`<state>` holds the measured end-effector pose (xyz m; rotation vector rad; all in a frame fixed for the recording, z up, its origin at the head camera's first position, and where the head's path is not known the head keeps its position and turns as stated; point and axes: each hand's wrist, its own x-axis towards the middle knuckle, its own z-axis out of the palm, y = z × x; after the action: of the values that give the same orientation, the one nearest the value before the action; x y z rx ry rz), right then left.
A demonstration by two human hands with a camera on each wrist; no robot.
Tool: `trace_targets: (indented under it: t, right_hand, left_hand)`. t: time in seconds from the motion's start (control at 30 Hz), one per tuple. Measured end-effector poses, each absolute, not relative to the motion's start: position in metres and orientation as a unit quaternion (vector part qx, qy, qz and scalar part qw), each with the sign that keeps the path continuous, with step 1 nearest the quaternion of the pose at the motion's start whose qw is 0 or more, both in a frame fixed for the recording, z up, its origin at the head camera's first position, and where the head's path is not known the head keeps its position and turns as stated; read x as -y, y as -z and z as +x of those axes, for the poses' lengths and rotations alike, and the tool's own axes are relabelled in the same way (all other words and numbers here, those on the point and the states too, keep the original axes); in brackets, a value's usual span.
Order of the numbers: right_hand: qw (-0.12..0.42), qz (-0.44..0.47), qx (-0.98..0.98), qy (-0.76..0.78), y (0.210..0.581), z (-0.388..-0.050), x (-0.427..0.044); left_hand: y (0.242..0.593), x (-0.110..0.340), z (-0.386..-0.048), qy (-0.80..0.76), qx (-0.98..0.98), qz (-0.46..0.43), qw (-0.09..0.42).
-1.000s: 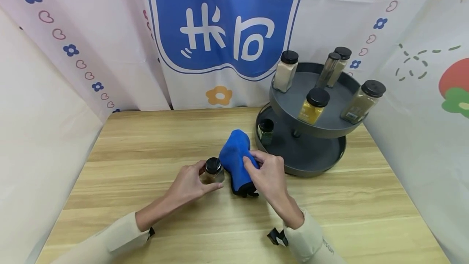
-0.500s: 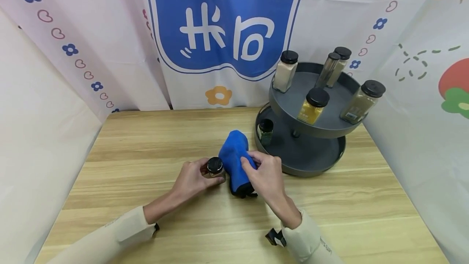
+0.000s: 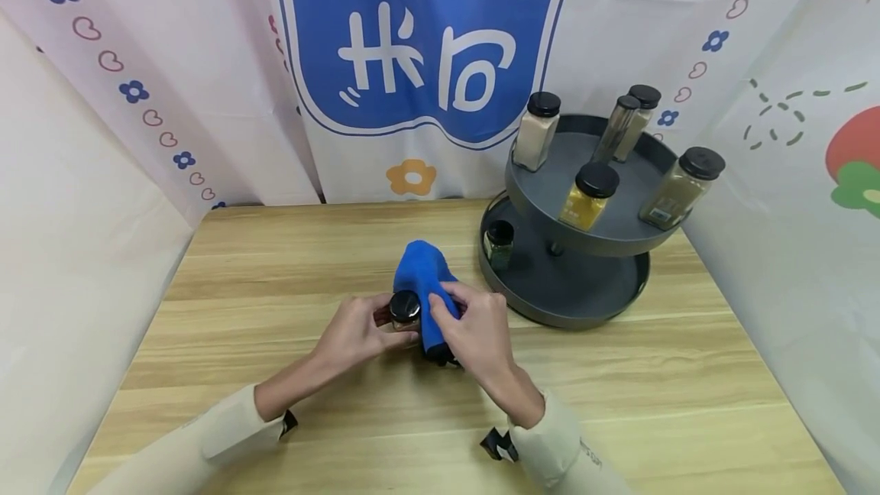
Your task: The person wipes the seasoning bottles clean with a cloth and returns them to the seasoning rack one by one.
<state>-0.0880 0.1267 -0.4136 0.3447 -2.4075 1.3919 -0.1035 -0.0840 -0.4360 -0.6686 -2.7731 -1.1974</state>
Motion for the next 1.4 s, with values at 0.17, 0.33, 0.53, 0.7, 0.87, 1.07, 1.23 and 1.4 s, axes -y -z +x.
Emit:
trace_targets:
  t: [0.17, 0.33, 0.53, 0.7, 0.87, 1.07, 1.23, 1.4]
  right_hand:
    - [0.121, 0.13, 0.881, -0.439, 0.423, -0.088, -0.122]
    - [0.128, 0.125, 0.866, -0.466, 0.421, -0.089, -0.121]
    - [0.214, 0.127, 0.812, -0.528, 0.41, -0.087, -0.118]
    - [0.115, 0.137, 0.881, -0.439, 0.416, -0.089, -0.118]
    - [0.119, 0.124, 0.857, -0.485, 0.412, -0.089, -0.118]
    - [0.197, 0.136, 0.821, -0.518, 0.409, -0.085, -0.116]
    - [0.099, 0.143, 0.885, -0.433, 0.419, -0.088, -0.117]
    - [0.144, 0.131, 0.839, -0.508, 0.41, -0.086, -0.119]
  left_hand:
    - [0.428, 0.085, -0.1, 0.399, 0.89, -0.217, 0.041]
    - [0.425, 0.087, -0.098, 0.402, 0.888, -0.22, 0.045]
    - [0.426, 0.088, -0.097, 0.389, 0.892, -0.225, 0.042]
    - [0.419, 0.089, -0.096, 0.391, 0.891, -0.222, 0.06]
    - [0.418, 0.091, -0.096, 0.382, 0.893, -0.228, 0.067]
    - [0.42, 0.091, -0.096, 0.385, 0.89, -0.236, 0.064]
    - [0.415, 0.091, -0.096, 0.384, 0.892, -0.228, 0.072]
    - [0.416, 0.093, -0.097, 0.384, 0.891, -0.233, 0.063]
